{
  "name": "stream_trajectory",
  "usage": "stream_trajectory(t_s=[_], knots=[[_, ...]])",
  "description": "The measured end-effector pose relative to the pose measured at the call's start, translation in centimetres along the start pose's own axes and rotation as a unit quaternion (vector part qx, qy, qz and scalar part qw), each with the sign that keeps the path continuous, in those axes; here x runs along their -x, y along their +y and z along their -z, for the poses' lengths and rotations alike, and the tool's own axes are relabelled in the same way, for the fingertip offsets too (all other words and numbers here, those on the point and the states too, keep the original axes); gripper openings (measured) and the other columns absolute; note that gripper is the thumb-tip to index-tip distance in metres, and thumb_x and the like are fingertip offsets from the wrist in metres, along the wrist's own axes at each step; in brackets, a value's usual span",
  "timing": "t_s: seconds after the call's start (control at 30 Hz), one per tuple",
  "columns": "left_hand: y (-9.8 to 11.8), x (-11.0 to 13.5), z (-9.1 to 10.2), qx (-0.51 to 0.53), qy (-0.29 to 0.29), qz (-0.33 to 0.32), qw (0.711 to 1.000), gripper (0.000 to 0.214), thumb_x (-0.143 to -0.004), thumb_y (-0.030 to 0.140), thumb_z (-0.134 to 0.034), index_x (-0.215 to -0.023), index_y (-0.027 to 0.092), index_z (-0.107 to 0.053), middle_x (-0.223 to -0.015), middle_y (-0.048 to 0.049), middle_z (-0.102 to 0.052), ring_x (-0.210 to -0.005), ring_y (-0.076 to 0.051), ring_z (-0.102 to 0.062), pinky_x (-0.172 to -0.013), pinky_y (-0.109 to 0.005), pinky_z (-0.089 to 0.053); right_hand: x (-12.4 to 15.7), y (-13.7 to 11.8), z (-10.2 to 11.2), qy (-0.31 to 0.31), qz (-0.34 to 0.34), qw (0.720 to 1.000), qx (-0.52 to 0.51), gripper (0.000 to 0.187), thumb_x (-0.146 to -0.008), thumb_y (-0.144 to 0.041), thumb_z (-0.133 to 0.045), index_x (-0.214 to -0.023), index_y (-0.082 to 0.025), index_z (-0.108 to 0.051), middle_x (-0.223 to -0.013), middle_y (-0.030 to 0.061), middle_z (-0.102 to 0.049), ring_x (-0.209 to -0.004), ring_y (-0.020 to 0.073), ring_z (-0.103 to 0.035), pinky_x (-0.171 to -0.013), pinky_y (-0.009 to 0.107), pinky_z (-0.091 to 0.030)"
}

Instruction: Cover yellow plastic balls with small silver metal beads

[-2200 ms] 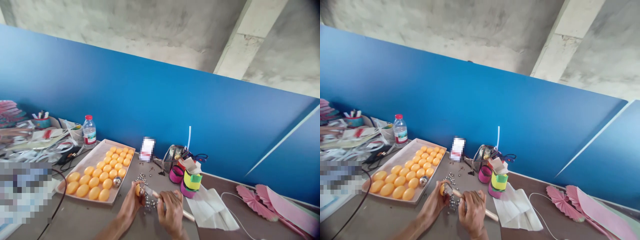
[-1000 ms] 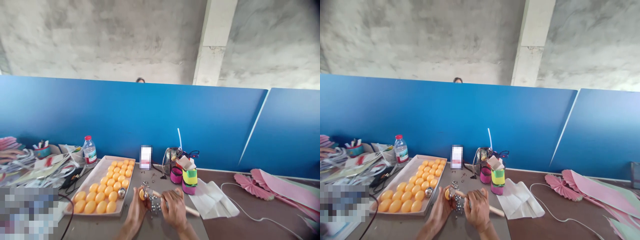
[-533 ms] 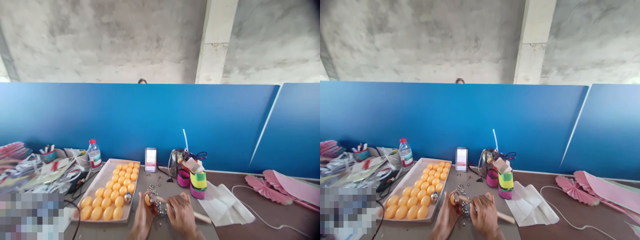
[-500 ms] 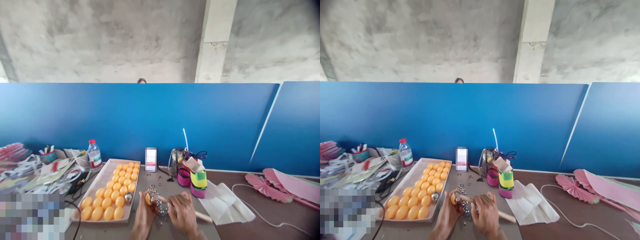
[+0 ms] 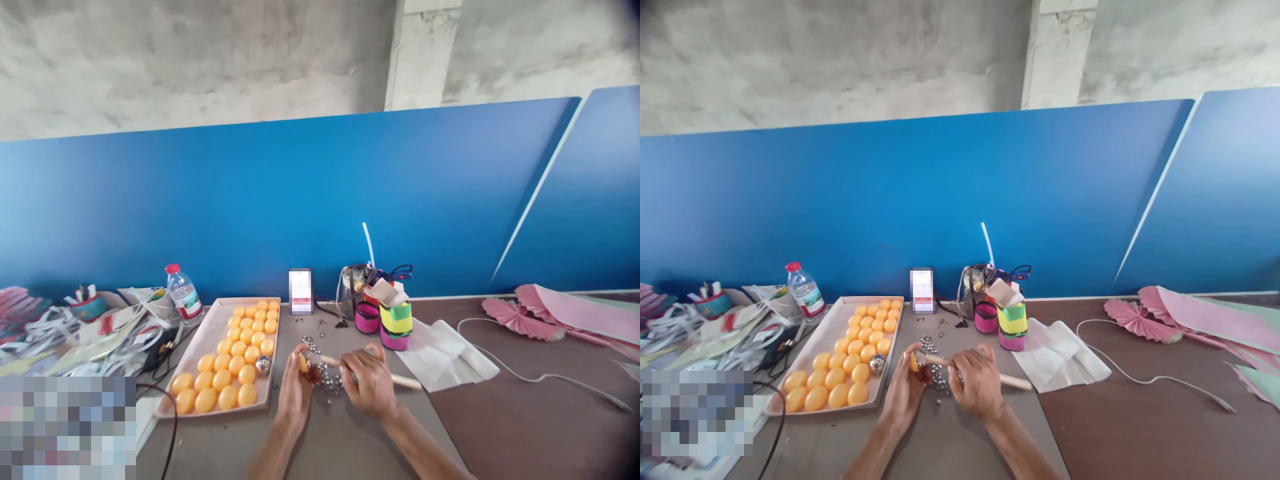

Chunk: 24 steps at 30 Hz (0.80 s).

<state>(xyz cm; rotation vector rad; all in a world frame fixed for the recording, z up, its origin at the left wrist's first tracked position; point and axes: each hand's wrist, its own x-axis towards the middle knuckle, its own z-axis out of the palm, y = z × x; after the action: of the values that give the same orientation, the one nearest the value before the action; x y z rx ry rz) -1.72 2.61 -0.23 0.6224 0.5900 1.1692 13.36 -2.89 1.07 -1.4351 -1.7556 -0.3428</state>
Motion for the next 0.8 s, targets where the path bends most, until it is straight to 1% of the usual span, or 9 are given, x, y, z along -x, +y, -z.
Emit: stream_trajectory(t_s=[0.1, 0.2, 0.27, 0.37, 0.43, 0.57, 0.7, 0.8], knots=[[0.1, 0.1, -0.1, 0.003, -0.007, 0.009, 1.0, 0.044, -0.073, 0.042, -0.062, -0.111, 0.022, -0.053, -0.065, 0.0002, -0.056, -0.055, -0.014, -0.05, -0.055, -0.028, -0.042, -0.2, 0.2, 0.1, 0.002, -0.002, 1.0, 0.017, 0.018, -0.083, -0.02, -0.041, -0.072, -0.018, -0.056, -0.062, 0.0009, -0.057, -0.063, 0.0132, -0.051, -0.084, 0.032, -0.024], [0.2, 0.3, -0.4, 0.009, -0.013, 0.017, 1.0, 0.045, -0.073, 0.041, -0.062, -0.112, 0.021, -0.052, -0.064, 0.0013, -0.057, -0.056, -0.014, -0.052, -0.057, -0.028, -0.043, -0.3, 0.6, 0.2, 0.015, -0.022, 0.999, 0.037, 0.018, -0.084, -0.021, -0.041, -0.078, -0.018, -0.057, -0.067, 0.0021, -0.059, -0.068, 0.014, -0.053, -0.085, 0.032, -0.024], [0.3, 0.4, -0.5, 0.012, -0.002, 0.022, 1.0, 0.042, -0.072, 0.04, -0.064, -0.107, 0.02, -0.055, -0.065, 0.0016, -0.057, -0.056, -0.013, -0.054, -0.057, -0.027, -0.044, -0.4, 1.1, 0.2, 0.017, -0.054, 0.997, 0.058, 0.018, -0.085, -0.021, -0.041, -0.081, -0.019, -0.058, -0.072, 0.0025, -0.061, -0.072, 0.0146, -0.054, -0.087, 0.032, -0.024], [0.3, 0.3, -0.4, 0.016, 0.01, 0.027, 0.999, 0.034, -0.07, 0.038, -0.067, -0.094, 0.017, -0.057, -0.066, 0.0014, -0.058, -0.055, -0.012, -0.055, -0.056, -0.026, -0.045, -0.2, 2.1, -0.2, 0.009, -0.097, 0.991, 0.093, 0.016, -0.086, -0.024, -0.043, -0.084, -0.02, -0.059, -0.079, 0.0029, -0.062, -0.078, 0.0161, -0.055, -0.089, 0.033, -0.022], [0.2, 0.1, -0.2, 0.015, 0.006, 0.029, 0.999, 0.029, -0.07, 0.036, -0.067, -0.089, 0.017, -0.057, -0.066, 0.0014, -0.058, -0.057, -0.012, -0.056, -0.058, -0.026, -0.046, -0.1, 2.9, -0.5, -0.004, -0.126, 0.985, 0.116, 0.016, -0.086, -0.027, -0.045, -0.088, -0.02, -0.059, -0.083, 0.0035, -0.063, -0.082, 0.0176, -0.055, -0.09, 0.034, -0.021], [0.1, -0.1, 0.2, -0.002, -0.007, 0.024, 1.0, 0.027, -0.07, 0.033, -0.068, -0.09, 0.018, -0.057, -0.07, 0.0015, -0.059, -0.06, -0.012, -0.059, -0.06, -0.026, -0.047, 0.0, 3.8, -0.4, -0.043, -0.175, 0.972, 0.151, 0.018, -0.086, -0.03, -0.044, -0.092, -0.021, -0.058, -0.087, 0.0043, -0.062, -0.087, 0.0197, -0.053, -0.088, 0.035, -0.022], [0.1, 0.0, 0.2, -0.015, -0.018, 0.025, 0.999, 0.029, -0.068, 0.03, -0.069, -0.092, 0.018, -0.057, -0.073, 0.0006, -0.06, -0.064, -0.012, -0.06, -0.063, -0.026, -0.048, 0.1, 4.2, -0.3, -0.092, -0.213, 0.957, 0.173, 0.016, -0.086, -0.029, -0.044, -0.087, -0.021, -0.058, -0.088, 0.0049, -0.062, -0.089, 0.0207, -0.052, -0.08, 0.033, -0.025], [0.2, 0.2, 0.2, -0.016, -0.024, 0.026, 0.999, 0.031, -0.068, 0.029, -0.069, -0.094, 0.019, -0.057, -0.074, 0.0003, -0.06, -0.065, -0.013, -0.06, -0.064, -0.026, -0.048, 0.3, 4.4, -0.6, -0.12, -0.232, 0.947, 0.188, 0.014, -0.085, -0.029, -0.046, -0.085, -0.021, -0.058, -0.089, 0.0051, -0.062, -0.088, 0.0213, -0.051, -0.076, 0.033, -0.025]])
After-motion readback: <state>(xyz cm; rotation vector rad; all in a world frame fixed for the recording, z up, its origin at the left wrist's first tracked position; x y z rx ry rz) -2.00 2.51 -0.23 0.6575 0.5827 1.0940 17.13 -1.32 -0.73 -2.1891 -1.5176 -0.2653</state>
